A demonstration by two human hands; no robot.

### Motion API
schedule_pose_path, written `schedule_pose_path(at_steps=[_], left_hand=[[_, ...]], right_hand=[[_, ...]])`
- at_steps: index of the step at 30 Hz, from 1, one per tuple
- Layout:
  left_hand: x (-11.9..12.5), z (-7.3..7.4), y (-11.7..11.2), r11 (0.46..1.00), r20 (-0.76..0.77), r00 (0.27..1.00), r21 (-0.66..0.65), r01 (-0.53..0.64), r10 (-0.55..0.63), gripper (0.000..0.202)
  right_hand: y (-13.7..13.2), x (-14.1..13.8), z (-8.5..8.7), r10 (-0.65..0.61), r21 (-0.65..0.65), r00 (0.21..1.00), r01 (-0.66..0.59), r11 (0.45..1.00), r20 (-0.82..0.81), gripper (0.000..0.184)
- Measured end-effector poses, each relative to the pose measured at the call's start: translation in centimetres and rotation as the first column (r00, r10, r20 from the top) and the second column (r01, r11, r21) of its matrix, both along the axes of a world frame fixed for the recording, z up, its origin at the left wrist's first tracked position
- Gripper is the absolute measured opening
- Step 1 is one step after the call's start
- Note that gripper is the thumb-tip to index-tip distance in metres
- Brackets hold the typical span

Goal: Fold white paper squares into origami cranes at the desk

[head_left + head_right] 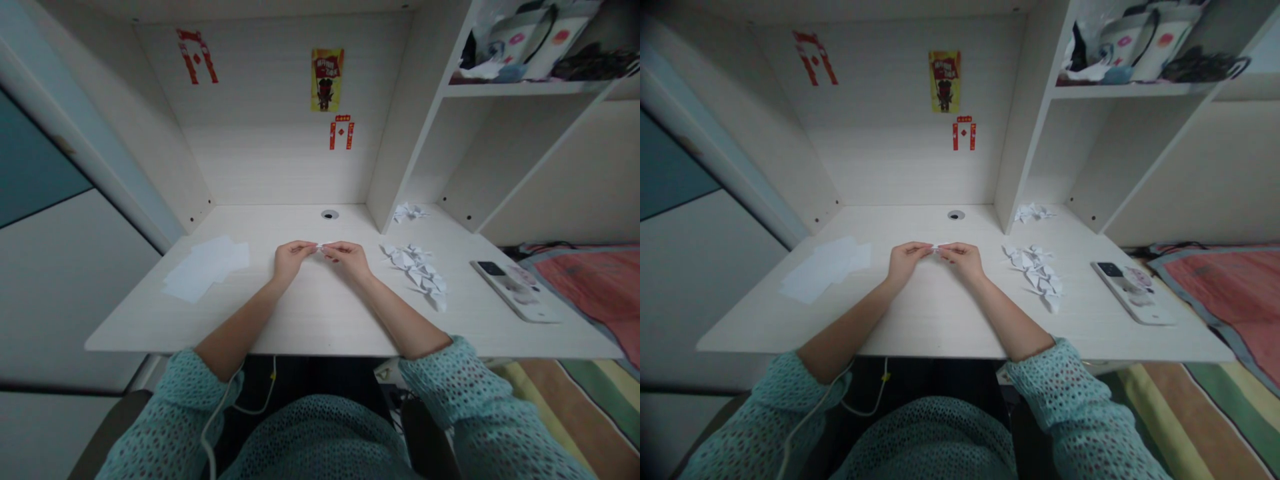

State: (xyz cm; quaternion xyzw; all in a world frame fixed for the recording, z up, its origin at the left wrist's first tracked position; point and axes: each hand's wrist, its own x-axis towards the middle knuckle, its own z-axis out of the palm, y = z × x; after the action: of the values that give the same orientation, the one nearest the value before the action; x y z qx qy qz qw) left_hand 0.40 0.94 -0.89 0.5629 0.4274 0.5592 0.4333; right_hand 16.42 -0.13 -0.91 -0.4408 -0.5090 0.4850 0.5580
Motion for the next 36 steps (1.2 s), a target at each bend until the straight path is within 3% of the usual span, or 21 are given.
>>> schedule_pose_path(at_steps=[4, 13, 29, 36], left_hand=[[0.1, -0.5, 0.2, 1.000, 0.021, 1.000, -0.030, -0.010, 0.011, 0.021], [0.1, -1.0, 0.2, 0.999, 0.011, 0.999, -0.008, -0.049, 0.049, 0.020], [0.6, -0.9, -0.3, 0.999, 0.027, 0.999, 0.026, -0.041, 0.040, 0.019], [0.9, -0.1, -1.1, 0.999, 0.136, 0.990, -0.019, 0.040, -0.037, 0.051]], right_hand=[[-0.1, -0.3, -0.4, -0.028, -0.065, 0.999, 0.025, 0.998, -0.044, 0.031], [-0.1, -1.0, -1.1, 0.026, -0.133, 0.966, -0.063, 0.989, -0.258, 0.030], [0.3, -1.1, -1.7, -0.087, 0.038, 0.982, 0.094, 0.995, -0.168, 0.028], [-0.2, -0.8, -0.9, -0.152, 0.229, 0.987, 0.159, 0.960, -0.046, 0.022]])
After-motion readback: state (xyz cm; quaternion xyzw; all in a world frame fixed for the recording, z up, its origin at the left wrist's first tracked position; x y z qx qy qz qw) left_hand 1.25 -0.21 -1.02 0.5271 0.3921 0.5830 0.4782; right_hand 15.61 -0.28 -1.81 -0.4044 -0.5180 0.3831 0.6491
